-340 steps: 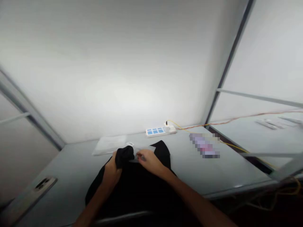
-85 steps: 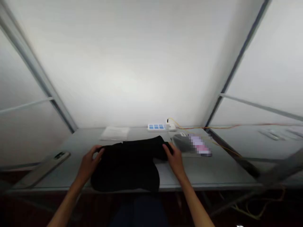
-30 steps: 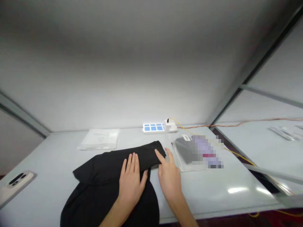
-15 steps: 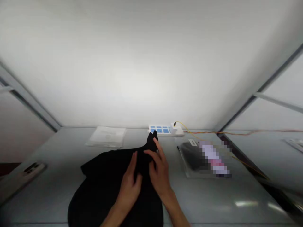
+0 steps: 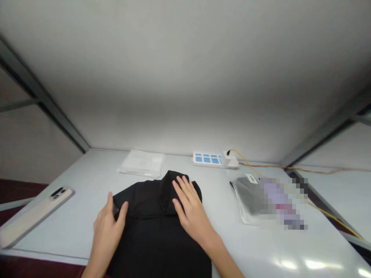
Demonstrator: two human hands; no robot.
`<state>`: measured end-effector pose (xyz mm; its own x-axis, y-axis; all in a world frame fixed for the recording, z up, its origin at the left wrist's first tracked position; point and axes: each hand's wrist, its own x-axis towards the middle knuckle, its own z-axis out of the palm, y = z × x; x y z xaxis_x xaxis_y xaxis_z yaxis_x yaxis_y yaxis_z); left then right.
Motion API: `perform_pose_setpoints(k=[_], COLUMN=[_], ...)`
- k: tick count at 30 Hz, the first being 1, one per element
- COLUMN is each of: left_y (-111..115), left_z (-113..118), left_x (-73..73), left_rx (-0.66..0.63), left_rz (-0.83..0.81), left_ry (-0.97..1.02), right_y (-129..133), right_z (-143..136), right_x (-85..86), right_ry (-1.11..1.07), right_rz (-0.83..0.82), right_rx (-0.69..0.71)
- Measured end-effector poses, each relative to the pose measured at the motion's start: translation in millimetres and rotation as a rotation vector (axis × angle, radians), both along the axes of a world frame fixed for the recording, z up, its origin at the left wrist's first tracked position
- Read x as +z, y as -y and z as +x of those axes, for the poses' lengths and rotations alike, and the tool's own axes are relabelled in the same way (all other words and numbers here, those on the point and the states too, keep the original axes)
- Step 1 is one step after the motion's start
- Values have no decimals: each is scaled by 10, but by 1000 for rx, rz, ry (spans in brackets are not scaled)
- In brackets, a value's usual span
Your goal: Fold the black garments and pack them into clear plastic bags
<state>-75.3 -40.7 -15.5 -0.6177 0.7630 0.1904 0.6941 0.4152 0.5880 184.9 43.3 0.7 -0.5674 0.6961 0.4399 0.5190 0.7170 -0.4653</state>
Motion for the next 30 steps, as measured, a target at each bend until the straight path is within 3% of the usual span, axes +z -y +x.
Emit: perform_pose_setpoints(k=[3, 5, 12, 16, 18, 21, 24, 27, 30], left_y=[-57, -75, -143, -261, -301, -335, -381, -443, -484], left_z=[-47, -40, 162, 458, 648, 929, 1128, 1215, 1241], left_x=[86, 160, 399, 495, 503, 451, 333, 193, 78], left_rx=[55, 72, 124, 80, 30, -151, -513, -810, -938], left_rz=[-110, -90, 300, 626, 672, 613, 522, 374, 259], left_ry=[-23, 9, 349, 577, 653, 701, 582, 277, -44], right_y=[-13, 0, -1, 2, 10, -12, -96, -209, -308], right_z=[2, -2, -91, -149, -156, -118, -13, 104, 142], right_x=[-12, -17, 43, 1, -36, -72, -84, -120, -192], right_ry=[211, 317, 348, 331, 303, 210, -13, -482, -964], right_rz=[-56, -57, -36, -87, -104, -180, -367, -736, -939], right_rx=[22, 75, 198, 230, 235, 256, 332, 322, 131])
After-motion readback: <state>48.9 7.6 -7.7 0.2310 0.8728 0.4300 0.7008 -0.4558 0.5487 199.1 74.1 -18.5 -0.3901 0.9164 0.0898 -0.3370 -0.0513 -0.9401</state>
